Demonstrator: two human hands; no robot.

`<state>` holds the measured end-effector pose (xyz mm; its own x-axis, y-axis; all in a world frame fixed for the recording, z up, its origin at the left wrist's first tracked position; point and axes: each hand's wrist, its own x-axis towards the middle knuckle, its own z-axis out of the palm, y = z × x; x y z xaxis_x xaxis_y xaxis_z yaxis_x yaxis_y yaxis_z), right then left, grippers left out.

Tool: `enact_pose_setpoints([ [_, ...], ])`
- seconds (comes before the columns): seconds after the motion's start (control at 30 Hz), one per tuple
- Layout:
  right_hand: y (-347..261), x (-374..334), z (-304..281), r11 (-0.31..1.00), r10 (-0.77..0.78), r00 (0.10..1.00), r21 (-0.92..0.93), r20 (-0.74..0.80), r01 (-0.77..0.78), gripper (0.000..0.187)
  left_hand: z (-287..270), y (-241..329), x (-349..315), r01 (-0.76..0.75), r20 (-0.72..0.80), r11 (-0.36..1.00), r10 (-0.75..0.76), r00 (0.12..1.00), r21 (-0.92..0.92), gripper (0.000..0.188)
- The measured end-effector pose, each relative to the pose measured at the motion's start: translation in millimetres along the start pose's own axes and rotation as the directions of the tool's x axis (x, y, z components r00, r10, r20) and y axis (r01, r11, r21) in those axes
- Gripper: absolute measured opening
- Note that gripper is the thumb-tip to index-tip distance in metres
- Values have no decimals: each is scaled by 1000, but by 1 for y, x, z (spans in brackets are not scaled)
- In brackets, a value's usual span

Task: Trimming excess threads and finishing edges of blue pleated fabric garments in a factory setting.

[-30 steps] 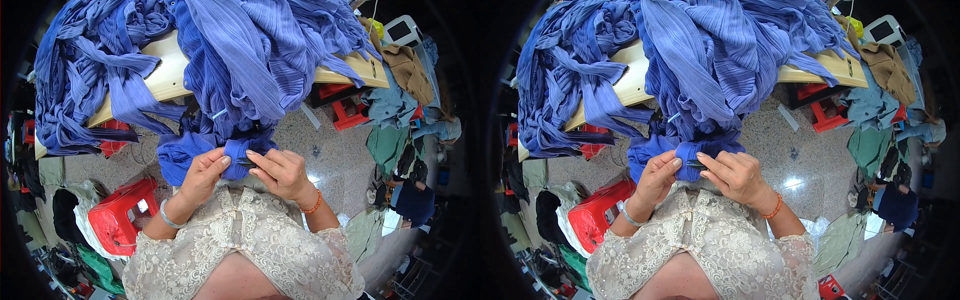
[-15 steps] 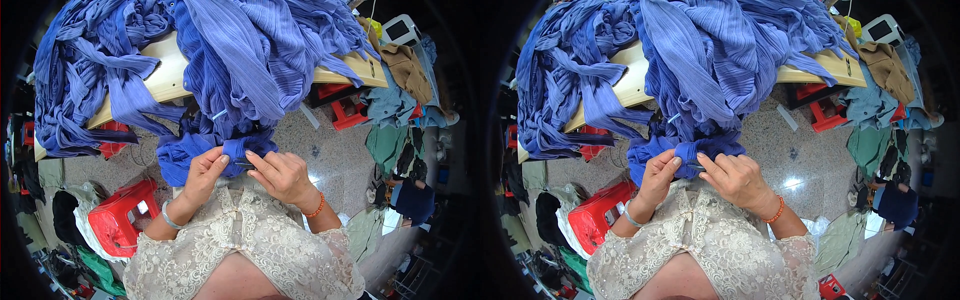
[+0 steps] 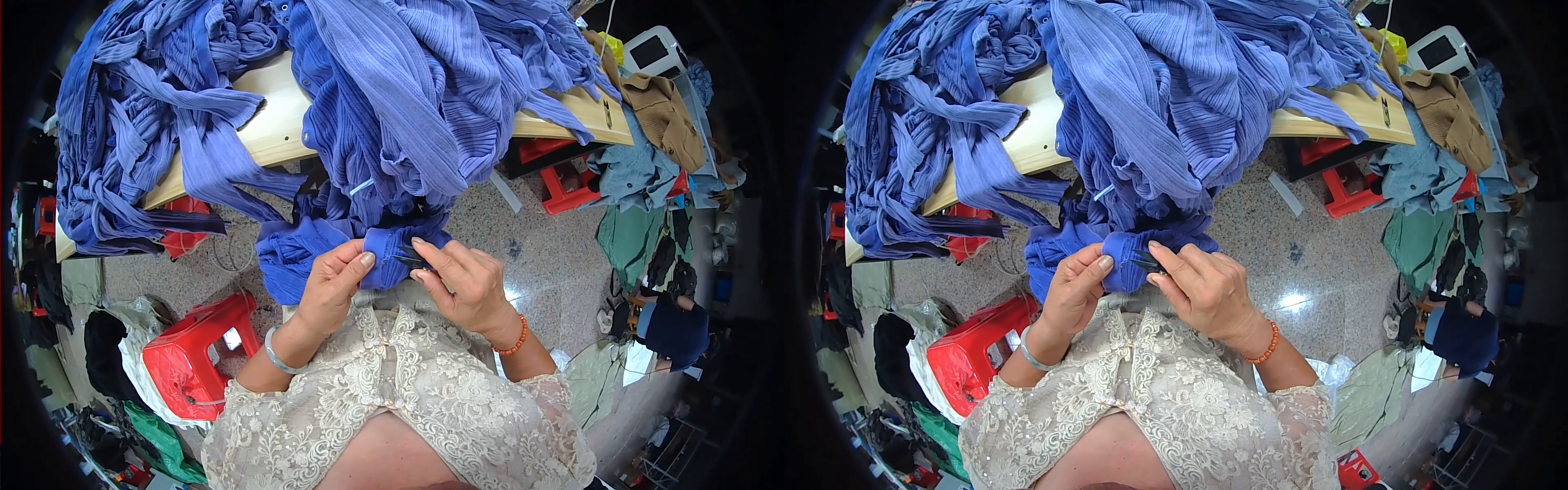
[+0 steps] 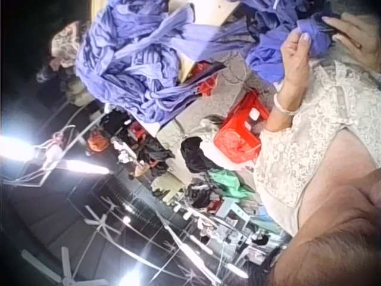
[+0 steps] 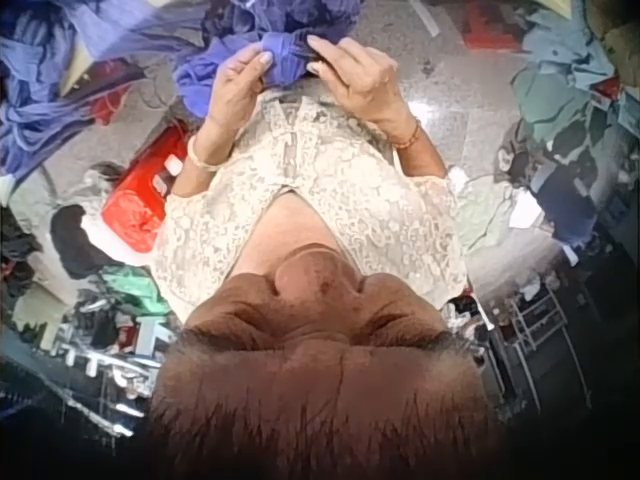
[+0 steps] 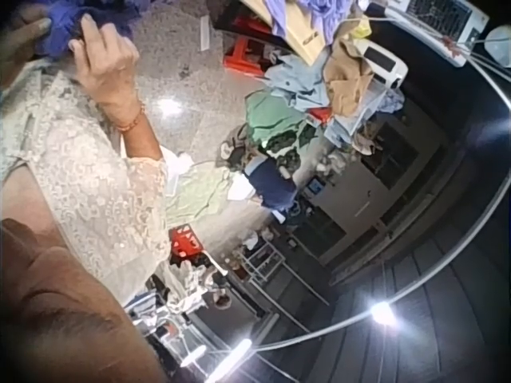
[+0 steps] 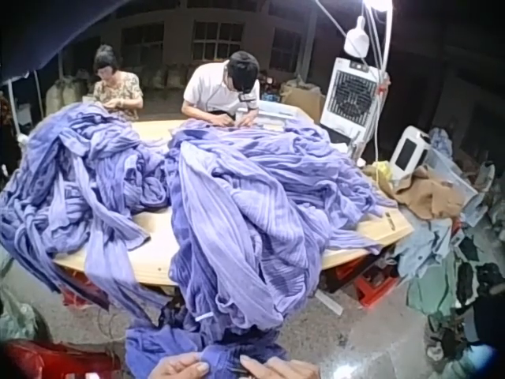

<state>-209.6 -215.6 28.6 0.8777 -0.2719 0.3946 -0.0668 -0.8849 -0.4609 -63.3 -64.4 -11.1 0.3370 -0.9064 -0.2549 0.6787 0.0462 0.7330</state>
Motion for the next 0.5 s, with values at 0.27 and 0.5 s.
enact_pose_setpoints([
  [0.27, 0, -1, 4, 1000, -7, 1000, -15, -4, 7, 37, 1, -2, 2, 2, 2, 1000, -2, 1000, 5, 28],
  [0.5, 1, 0, 7, 1000, -17, 1000, -3, 2, 17, 38, -1, -1, 3, -1, 11, 1000, 1, 1000, 13, 28],
])
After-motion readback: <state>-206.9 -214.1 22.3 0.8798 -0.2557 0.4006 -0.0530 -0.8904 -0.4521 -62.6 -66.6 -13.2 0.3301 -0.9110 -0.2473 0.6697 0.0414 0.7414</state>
